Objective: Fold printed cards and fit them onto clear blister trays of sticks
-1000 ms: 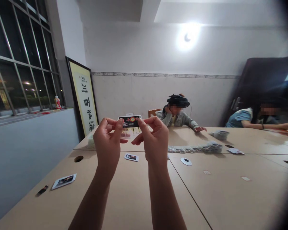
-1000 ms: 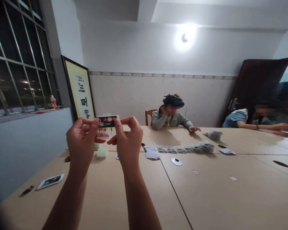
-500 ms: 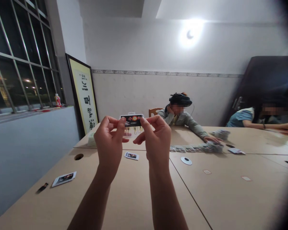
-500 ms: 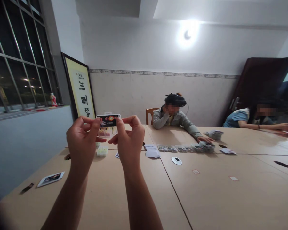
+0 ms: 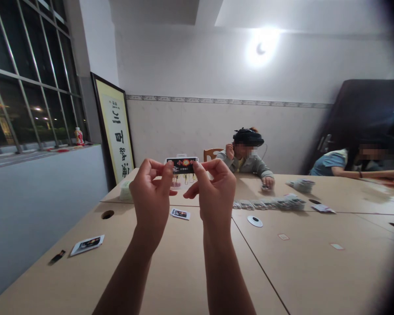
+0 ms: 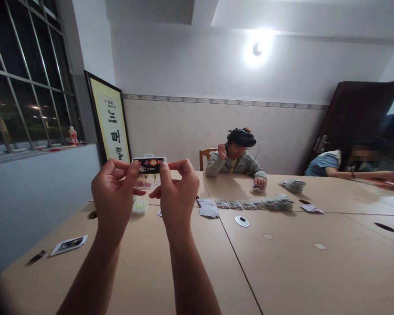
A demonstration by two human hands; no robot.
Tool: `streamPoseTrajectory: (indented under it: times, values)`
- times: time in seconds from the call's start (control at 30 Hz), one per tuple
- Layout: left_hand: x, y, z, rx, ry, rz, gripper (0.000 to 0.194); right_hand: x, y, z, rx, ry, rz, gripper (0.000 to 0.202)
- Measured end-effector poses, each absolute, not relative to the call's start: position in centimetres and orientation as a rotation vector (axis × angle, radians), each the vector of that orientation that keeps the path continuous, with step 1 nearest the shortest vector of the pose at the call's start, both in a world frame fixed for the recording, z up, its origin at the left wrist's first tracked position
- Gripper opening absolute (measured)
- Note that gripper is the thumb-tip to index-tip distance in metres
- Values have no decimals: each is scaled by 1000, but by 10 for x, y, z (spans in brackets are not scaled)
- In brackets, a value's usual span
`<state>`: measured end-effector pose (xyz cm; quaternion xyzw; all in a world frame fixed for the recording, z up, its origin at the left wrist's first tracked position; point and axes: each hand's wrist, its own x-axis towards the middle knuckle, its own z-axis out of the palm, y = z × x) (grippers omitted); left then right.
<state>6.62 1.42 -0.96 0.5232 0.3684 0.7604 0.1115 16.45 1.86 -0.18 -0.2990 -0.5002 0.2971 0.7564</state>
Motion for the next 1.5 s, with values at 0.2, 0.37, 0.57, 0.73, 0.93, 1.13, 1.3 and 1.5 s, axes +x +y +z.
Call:
streamPoseTrajectory:
  times: [0.2,0.37,0.57,0.73,0.93,1.13,1.3,1.5]
  values:
    - [66,15,-8,1536,1085,2242,29,165,17,-1,-655,-1086,640,27]
    - [65,14,-7,1549,1098,2239,29,164,18,-1,-632,-1085,640,28]
    - [65,15,-8,1552,1098,2236,31,164,19,-2,-636,-1087,639,29]
    - [65,15,-8,1551,1093,2244,30,165,20,-3,-635,-1099,636,28]
    - [64,15,-7,1552,1103,2230,30,166,20,-3,-631,-1107,633,28]
    - [64,12,-6,1570,1133,2219,29,165,19,-2,-615,-1097,640,27]
    - [63,12,-6,1575,1107,2222,29,163,17,-1,-588,-1073,649,27]
    - [62,8,-7,1581,1035,2182,32,165,15,-1,-556,-1041,680,29]
